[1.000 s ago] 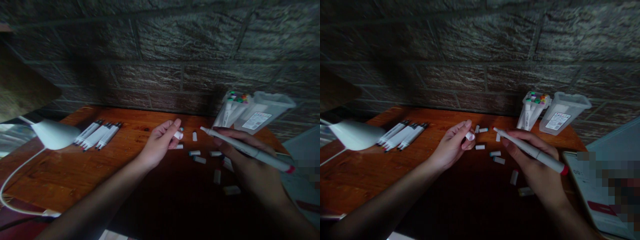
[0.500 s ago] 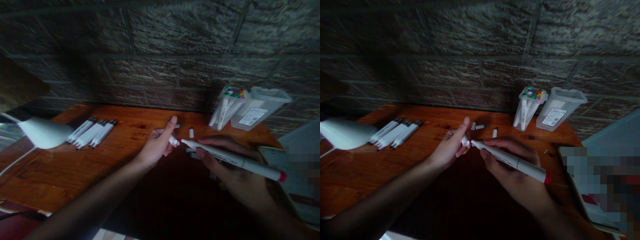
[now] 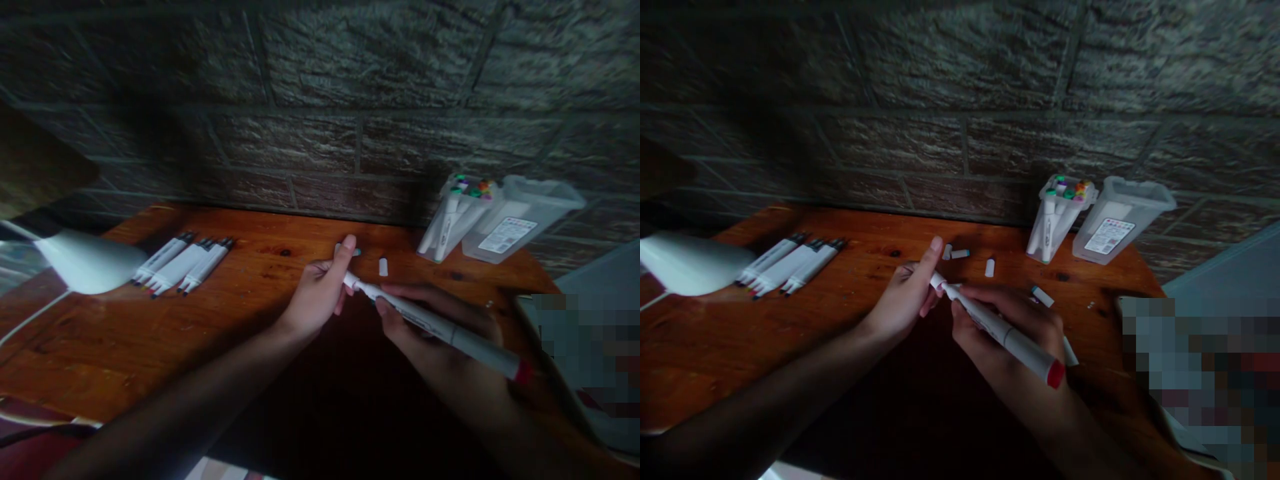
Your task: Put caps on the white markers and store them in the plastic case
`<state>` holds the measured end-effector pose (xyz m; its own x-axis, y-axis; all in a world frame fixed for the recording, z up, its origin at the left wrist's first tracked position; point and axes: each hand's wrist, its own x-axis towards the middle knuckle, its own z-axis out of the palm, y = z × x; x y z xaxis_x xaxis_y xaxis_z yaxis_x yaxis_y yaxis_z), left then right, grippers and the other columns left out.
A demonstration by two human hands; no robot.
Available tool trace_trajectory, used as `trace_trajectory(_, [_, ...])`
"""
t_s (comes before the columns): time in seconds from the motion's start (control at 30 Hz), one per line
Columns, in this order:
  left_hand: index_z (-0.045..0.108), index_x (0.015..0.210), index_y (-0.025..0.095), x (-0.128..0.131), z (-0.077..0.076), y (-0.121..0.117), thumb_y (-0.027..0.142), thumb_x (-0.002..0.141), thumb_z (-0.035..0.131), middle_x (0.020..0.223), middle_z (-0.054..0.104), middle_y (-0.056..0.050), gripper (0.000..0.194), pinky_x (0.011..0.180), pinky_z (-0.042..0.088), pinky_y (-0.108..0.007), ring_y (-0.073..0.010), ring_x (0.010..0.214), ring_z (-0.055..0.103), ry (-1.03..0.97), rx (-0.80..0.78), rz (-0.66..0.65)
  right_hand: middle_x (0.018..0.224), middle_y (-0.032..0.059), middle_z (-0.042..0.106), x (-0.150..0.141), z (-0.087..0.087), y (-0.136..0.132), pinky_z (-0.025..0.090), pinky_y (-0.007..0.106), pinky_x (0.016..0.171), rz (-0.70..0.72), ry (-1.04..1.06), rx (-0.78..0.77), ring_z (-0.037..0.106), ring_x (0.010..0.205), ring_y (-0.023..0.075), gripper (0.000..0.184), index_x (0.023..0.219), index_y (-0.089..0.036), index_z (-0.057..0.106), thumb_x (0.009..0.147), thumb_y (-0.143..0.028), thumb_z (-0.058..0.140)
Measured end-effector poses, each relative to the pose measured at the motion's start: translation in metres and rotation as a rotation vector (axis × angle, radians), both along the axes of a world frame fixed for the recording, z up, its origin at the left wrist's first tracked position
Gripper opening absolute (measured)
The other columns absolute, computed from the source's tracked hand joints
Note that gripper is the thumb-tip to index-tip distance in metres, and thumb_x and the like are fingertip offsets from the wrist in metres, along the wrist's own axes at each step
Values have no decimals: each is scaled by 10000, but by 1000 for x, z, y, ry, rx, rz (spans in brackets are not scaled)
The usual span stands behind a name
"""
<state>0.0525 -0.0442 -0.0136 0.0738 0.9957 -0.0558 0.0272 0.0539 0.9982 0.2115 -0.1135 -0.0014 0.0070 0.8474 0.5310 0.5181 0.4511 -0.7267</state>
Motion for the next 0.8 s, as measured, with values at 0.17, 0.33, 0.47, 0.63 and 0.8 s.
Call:
trace_trajectory(0.17, [480,403,205,-7,3,9,689,894,490,288,317,45,690,377,245,-268,-72,284,278,-125,-16,108,743,-7,760,16,1,8,580,218,541,-133,0,-49,716,604,147,76,867,-228,740,803,-270,748])
trace_trajectory(0.33, [493,399,207,-11,4,11,683,878,523,279,294,48,676,373,252,-268,-71,278,259,-159,-38,78,741,7,759,18,8,12,586,221,521,-166,75,-39,718,608,160,103,876,-225,734,811,-301,758])
trace_trajectory(0.47, [496,397,212,-10,2,10,711,886,476,275,305,42,699,372,250,-278,-76,268,279,-116,-39,71,761,14,769,12,14,7,603,237,538,-118,48,-19,724,612,168,89,874,-234,736,806,-285,765])
trace_trajectory(0.63, [503,396,213,-8,4,6,720,895,446,260,319,37,713,391,273,-280,-84,269,324,-31,-1,76,799,5,786,9,14,2,592,204,529,-39,59,-29,733,622,150,101,911,-244,738,816,-272,758])
trace_trajectory(0.8, [521,429,205,-3,6,-2,672,931,432,284,395,39,691,428,316,-260,-82,299,357,38,97,-9,928,1,796,1,7,3,622,225,652,90,139,-97,757,757,157,157,974,-261,749,818,-247,758])
